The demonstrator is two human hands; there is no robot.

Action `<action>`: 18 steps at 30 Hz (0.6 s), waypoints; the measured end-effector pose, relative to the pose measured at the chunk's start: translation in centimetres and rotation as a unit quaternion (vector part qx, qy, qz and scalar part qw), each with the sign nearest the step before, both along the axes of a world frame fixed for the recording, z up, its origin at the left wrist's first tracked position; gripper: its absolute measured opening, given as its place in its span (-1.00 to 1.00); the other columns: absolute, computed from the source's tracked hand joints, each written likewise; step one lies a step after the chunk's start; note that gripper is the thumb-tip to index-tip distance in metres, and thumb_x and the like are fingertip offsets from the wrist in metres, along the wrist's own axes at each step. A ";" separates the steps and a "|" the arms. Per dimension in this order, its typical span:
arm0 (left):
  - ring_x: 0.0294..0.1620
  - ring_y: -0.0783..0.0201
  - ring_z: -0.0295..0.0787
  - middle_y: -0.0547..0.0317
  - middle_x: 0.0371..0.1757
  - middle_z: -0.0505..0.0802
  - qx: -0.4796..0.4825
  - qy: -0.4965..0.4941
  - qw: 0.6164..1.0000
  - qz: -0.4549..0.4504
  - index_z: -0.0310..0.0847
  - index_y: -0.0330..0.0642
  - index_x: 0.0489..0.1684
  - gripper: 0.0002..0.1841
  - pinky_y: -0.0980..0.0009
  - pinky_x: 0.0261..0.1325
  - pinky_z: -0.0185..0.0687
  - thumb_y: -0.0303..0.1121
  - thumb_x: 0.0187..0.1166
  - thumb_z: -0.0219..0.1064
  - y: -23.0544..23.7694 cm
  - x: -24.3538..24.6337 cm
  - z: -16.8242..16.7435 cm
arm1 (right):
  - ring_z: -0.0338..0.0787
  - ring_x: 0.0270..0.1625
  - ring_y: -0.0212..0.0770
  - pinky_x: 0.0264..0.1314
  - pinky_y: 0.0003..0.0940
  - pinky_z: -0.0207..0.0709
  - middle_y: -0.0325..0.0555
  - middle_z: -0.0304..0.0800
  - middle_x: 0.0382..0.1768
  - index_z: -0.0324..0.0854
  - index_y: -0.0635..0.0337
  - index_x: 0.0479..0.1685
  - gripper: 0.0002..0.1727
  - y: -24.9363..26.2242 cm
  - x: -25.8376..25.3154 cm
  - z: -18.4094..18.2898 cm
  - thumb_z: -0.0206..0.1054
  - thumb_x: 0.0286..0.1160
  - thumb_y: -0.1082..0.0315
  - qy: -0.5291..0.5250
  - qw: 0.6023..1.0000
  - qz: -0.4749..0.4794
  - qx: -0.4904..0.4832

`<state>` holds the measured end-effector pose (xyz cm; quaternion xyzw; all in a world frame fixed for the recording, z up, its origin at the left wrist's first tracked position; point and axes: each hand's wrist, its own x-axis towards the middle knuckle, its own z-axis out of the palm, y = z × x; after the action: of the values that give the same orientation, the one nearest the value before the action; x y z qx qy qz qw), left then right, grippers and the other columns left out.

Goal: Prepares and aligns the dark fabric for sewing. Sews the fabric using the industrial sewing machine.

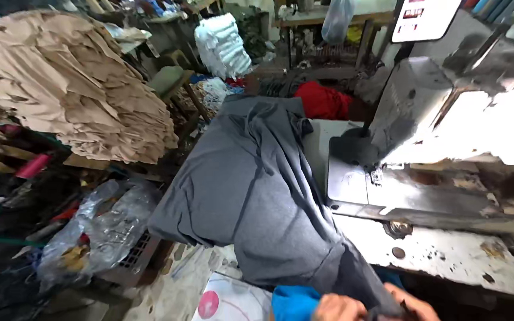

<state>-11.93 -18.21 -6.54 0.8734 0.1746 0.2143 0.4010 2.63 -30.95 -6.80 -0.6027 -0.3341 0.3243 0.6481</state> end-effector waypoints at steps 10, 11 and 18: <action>-0.02 0.77 0.73 0.47 -0.10 0.86 -0.136 -0.161 0.974 0.085 0.67 -0.23 -0.05 -0.79 0.75 0.08 0.65 -0.32 0.77 0.15 2.9 -2.2 1.1 | 0.68 -0.23 -0.64 -0.11 -0.85 0.51 -0.05 0.86 -0.19 0.76 0.40 -0.16 -0.81 -0.7 -1.5 2.8 0.32 0.31 0.53 -0.305 0.931 -0.171 -0.101; 0.09 0.70 0.73 0.44 -0.02 0.85 -0.116 -0.160 0.977 0.078 0.66 -0.15 -0.02 -0.80 0.70 0.19 0.65 -0.29 0.78 0.15 2.5 -3.2 1.1 | 0.71 -0.17 -0.66 -0.09 -0.85 0.53 -0.08 0.88 -0.11 0.76 0.38 -0.15 -0.83 -1.3 -2.2 3.1 0.32 0.38 0.53 -0.268 0.945 -0.165 -0.089; -0.20 0.49 0.85 0.41 -0.22 0.88 -0.633 -0.102 0.760 0.106 0.58 0.08 -0.04 -0.71 0.46 -0.12 0.82 -0.46 0.70 -0.10 4.9 -1.7 4.0 | 0.60 -0.66 -0.67 -0.67 -0.74 0.46 -0.48 0.83 -0.41 0.81 -0.16 -0.14 -0.79 1.0 0.8 2.8 0.25 0.56 0.34 0.319 0.941 0.022 0.113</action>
<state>-13.62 -13.27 -2.55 0.3698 0.3202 0.1837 0.8527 3.38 -29.92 -4.00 -0.3829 -0.1580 0.4738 0.7771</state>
